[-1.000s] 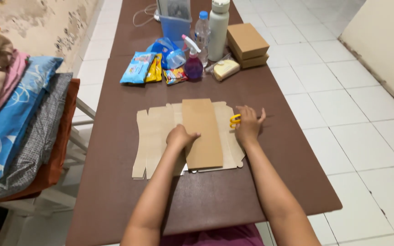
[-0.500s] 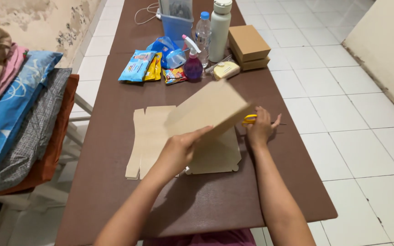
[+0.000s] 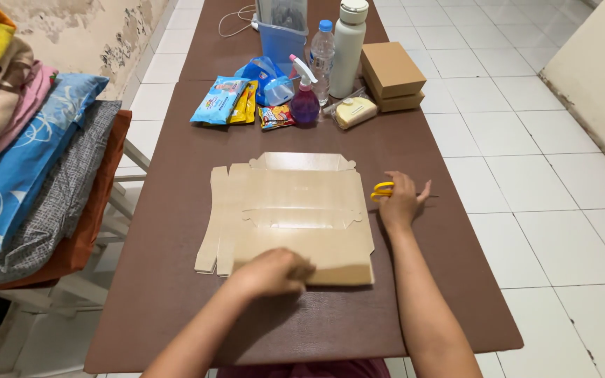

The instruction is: The person folds a cardboard cutout into a rectangular box by hand, then uses scissors to score or cut a second cardboard cutout on a table.

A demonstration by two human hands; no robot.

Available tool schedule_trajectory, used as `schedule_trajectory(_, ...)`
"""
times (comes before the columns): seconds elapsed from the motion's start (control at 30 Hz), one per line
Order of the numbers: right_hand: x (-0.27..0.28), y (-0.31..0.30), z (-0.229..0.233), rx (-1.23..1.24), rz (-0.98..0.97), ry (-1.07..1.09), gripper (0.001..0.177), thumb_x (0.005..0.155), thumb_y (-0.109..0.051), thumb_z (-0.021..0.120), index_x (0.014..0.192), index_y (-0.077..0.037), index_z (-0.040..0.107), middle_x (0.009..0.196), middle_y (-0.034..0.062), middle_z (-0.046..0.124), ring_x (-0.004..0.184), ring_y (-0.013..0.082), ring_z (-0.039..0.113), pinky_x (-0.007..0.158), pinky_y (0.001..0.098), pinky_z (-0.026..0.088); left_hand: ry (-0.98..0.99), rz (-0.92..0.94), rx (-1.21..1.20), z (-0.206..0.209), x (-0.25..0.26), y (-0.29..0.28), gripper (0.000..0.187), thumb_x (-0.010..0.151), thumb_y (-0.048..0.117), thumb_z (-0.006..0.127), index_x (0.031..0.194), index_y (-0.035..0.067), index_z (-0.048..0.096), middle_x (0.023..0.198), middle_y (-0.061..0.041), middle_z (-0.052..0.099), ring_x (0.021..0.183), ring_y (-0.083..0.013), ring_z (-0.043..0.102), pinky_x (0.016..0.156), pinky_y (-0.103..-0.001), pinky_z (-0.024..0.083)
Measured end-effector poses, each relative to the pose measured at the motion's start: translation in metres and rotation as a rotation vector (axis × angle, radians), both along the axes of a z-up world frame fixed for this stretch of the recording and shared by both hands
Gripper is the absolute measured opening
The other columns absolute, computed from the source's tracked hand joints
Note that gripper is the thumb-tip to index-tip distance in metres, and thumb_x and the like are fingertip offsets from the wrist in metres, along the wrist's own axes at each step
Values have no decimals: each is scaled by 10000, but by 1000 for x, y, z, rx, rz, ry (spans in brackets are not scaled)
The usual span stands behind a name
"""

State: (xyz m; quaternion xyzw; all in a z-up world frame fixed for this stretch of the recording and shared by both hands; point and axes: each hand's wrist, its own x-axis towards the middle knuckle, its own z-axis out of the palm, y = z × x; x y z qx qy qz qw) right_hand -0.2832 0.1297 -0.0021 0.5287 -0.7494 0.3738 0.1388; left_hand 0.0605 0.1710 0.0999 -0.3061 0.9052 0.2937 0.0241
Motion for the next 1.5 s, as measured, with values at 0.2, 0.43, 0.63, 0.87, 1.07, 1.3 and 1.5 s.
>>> schedule_trajectory(0.2,15,-4,0,-7,101,63,527,682,16,734,1166,-182,673,1179,-8,688,1212,203,618,1242,632,66,124,42,-267,-18,-60,-83,581,845,320,777,1362,128,593,1299,-142,654,1212,-342,608,1023,-478,488)
schedule_trajectory(0.43,24,-3,6,34,156,78,530,655,31,720,1144,-167,668,1174,-4,687,1203,198,617,1242,627,64,99,374,-566,-87,-164,-238,728,820,312,772,1443,102,459,1589,-137,320,1463,-371,273,1114,-686,210)
schedule_trajectory(0.63,25,-7,4,53,186,66,552,651,55,684,1164,-148,669,1144,4,691,1129,204,642,1224,579,199,39,358,-503,-69,-167,-219,518,839,328,756,1248,73,566,1399,-136,539,1429,-339,384,1159,-683,177)
schedule_trajectory(0.87,43,-2,19,152,186,-53,571,704,-91,781,1263,-132,668,1159,78,679,979,319,664,893,432,510,204,249,-359,-62,-134,-183,239,941,219,661,1090,53,576,972,-198,718,974,-419,672,850,-556,481)
schedule_trajectory(1.07,57,-5,16,355,108,-35,515,711,-197,857,1194,-129,692,1132,73,676,942,328,686,836,437,544,419,368,-234,-73,-105,-137,223,975,163,632,1161,60,565,1049,-199,705,1063,-401,629,951,-520,407)
schedule_trajectory(1.3,56,-3,7,311,210,-170,379,744,-179,839,1104,-136,730,1103,70,725,1000,287,719,866,403,563,507,309,-525,-100,-103,-119,250,935,162,663,1174,209,717,1338,-103,604,1293,-308,495,1075,-516,319)
schedule_trajectory(1.5,78,11,34,373,378,-324,585,745,-157,783,1319,-158,668,1082,132,751,981,302,732,862,380,582,549,316,-508,-113,-106,-129,223,923,164,664,1122,179,762,1364,-144,581,1387,-396,409,1166,-579,242)
